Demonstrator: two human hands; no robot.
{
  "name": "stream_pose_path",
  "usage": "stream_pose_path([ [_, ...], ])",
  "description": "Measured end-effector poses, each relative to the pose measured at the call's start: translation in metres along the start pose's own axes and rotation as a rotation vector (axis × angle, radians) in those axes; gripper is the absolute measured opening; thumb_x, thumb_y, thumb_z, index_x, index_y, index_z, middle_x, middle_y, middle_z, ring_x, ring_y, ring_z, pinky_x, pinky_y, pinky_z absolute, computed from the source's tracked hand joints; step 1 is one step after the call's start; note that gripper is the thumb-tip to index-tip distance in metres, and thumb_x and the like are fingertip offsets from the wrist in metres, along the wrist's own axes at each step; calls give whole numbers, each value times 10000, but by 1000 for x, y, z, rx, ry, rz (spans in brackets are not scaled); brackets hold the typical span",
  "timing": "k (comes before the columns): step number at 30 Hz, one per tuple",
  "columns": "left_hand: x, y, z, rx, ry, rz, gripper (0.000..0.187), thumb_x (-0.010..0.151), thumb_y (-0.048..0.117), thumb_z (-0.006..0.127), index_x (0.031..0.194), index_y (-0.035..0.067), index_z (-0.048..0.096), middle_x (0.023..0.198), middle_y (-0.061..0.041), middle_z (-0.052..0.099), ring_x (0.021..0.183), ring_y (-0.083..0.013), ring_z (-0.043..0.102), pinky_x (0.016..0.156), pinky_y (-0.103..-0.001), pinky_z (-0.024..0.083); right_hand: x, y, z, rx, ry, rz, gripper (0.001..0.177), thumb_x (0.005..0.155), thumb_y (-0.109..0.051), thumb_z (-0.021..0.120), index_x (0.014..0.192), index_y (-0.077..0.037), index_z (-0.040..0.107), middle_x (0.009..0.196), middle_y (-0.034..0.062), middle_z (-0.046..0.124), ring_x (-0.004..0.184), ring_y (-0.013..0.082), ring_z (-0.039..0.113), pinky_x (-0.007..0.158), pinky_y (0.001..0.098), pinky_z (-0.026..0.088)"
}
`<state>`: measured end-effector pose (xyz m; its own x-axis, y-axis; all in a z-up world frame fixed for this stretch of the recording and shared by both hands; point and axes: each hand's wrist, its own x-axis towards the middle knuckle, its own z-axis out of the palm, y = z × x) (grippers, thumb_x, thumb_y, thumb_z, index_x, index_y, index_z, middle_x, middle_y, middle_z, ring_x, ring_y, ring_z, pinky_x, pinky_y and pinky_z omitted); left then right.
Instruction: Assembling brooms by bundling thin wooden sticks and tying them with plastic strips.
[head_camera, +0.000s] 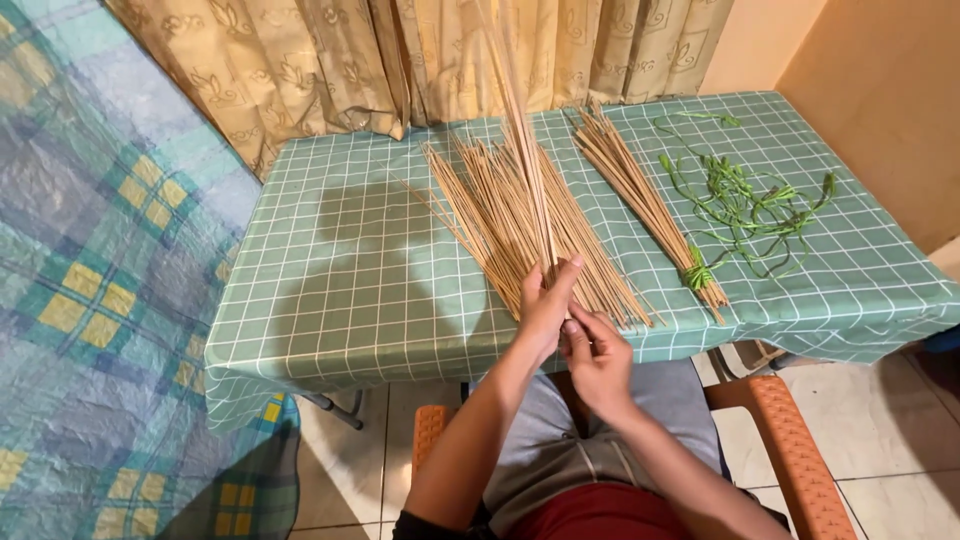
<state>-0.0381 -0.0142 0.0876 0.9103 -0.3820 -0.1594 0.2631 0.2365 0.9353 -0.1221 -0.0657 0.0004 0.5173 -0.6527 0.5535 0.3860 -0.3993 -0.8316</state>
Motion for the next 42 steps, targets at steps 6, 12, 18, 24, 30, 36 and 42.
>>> stream_pose_path([
  [6,-17,13,7,-6,-61,-21,379,935,475,738,914,105,660,805,-42,539,751,-136,617,498,-212,517,-1,-8,-4,28,-30,29,331,931,108,633,1252,37,673,759,112,661,518,167,647,446,285,518],
  [12,-3,14,12,-95,-100,21,504,983,472,673,702,95,492,487,-43,495,332,-137,484,305,-251,358,-1,5,-16,96,-94,154,368,834,42,799,1097,34,542,799,173,692,567,206,713,345,254,546],
  [18,-4,22,-1,-183,-81,-17,493,971,502,667,801,77,484,497,-49,437,313,-99,421,270,-218,311,9,3,-37,30,-315,173,344,721,53,880,1006,38,687,809,229,773,682,249,761,420,316,645],
  [24,-11,5,-1,-125,-86,-39,561,987,544,624,682,92,494,456,-61,435,283,-113,401,256,-223,327,16,4,-29,-171,-271,61,177,791,74,783,925,-31,734,693,159,751,513,234,737,422,292,592],
  [30,-21,10,-9,-153,-62,-81,640,948,604,635,609,74,519,430,-66,477,335,-131,461,312,-243,391,30,-15,-44,-230,-567,80,503,675,54,885,1109,-10,638,801,172,746,700,296,736,455,347,596],
  [36,-17,5,-20,-254,-54,-156,569,985,595,595,729,117,423,466,-24,394,308,-101,353,286,-227,289,22,-1,-41,-286,-448,69,370,716,-93,931,981,-19,683,765,161,757,658,299,744,491,346,610],
  [42,-21,-24,-16,-154,-177,-222,495,987,559,651,862,116,469,587,47,418,382,-33,414,294,-174,312,63,-35,-24,-33,-248,73,311,997,-29,649,1289,60,587,1136,220,703,1048,320,692,832,448,610],
])
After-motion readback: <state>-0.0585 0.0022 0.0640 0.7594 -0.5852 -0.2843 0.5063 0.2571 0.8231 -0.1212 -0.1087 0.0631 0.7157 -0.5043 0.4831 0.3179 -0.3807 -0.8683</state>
